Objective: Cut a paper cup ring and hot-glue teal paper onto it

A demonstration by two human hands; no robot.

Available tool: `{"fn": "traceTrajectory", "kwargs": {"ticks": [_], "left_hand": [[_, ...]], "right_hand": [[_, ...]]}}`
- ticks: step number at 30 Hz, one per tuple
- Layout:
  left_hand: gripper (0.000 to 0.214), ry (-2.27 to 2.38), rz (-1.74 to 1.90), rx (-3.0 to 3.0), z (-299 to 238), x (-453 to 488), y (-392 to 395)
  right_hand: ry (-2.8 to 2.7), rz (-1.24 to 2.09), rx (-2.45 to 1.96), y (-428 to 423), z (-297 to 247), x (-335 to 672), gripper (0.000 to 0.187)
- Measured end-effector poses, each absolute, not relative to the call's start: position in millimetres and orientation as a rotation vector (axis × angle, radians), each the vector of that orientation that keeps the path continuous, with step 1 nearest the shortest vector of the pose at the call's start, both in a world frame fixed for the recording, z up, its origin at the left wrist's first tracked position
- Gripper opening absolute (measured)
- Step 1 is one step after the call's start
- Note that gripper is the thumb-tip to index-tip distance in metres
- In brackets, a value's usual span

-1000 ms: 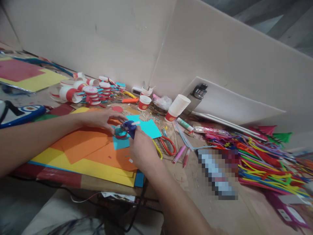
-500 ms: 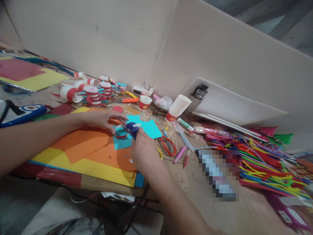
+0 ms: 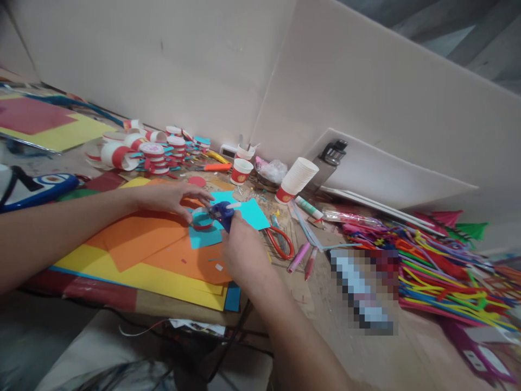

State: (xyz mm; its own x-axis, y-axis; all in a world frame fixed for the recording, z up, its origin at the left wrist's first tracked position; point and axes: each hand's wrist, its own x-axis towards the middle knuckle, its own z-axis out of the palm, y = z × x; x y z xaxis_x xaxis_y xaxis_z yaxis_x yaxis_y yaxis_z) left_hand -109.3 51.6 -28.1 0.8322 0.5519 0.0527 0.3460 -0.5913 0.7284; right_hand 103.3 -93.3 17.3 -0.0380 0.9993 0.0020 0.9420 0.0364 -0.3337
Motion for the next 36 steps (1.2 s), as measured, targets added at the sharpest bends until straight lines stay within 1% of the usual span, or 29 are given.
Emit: {"fn": "traceTrajectory", "kwargs": {"ticks": [3,7,15,19,23,27,31,33,36], "left_hand": [[0.071,0.651,0.359,2.240,-29,-110,52],[0.074,0.661,0.364,2.259,-29,-110,53],[0.071,0.633,0.395,2.269,-27,-108,52],[0.071,0.648,0.371,2.253,-28,-108,52],[0.070,0.660,0.354,2.246,-25,-108,50],[0.069,0.665,0.343,2.290,-21,-110,48],[0.058,0.711,0.356,2.311,-16,-113,48],[0.050,0.750,0.399,2.314,-12,-113,48],[0.043,0.807,0.495,2.282,-6,-112,49]], "right_hand": [[-2.064,0.365,-2.061,-97,21,105,0.024],[-2.064,0.405,-1.977,-97,19,105,0.021],[-2.062,0.495,-1.881,-88,8,102,0.027],[-2.029,0.452,-1.922,-87,9,104,0.030],[-1.996,0.424,-2.012,-93,13,107,0.027],[-1.969,0.461,-1.871,-97,15,115,0.027],[-1.908,0.501,-1.836,-96,17,126,0.032],[-1.884,0.517,-1.790,-95,18,131,0.034],[-1.868,0.575,-1.692,-94,18,137,0.037]]}}
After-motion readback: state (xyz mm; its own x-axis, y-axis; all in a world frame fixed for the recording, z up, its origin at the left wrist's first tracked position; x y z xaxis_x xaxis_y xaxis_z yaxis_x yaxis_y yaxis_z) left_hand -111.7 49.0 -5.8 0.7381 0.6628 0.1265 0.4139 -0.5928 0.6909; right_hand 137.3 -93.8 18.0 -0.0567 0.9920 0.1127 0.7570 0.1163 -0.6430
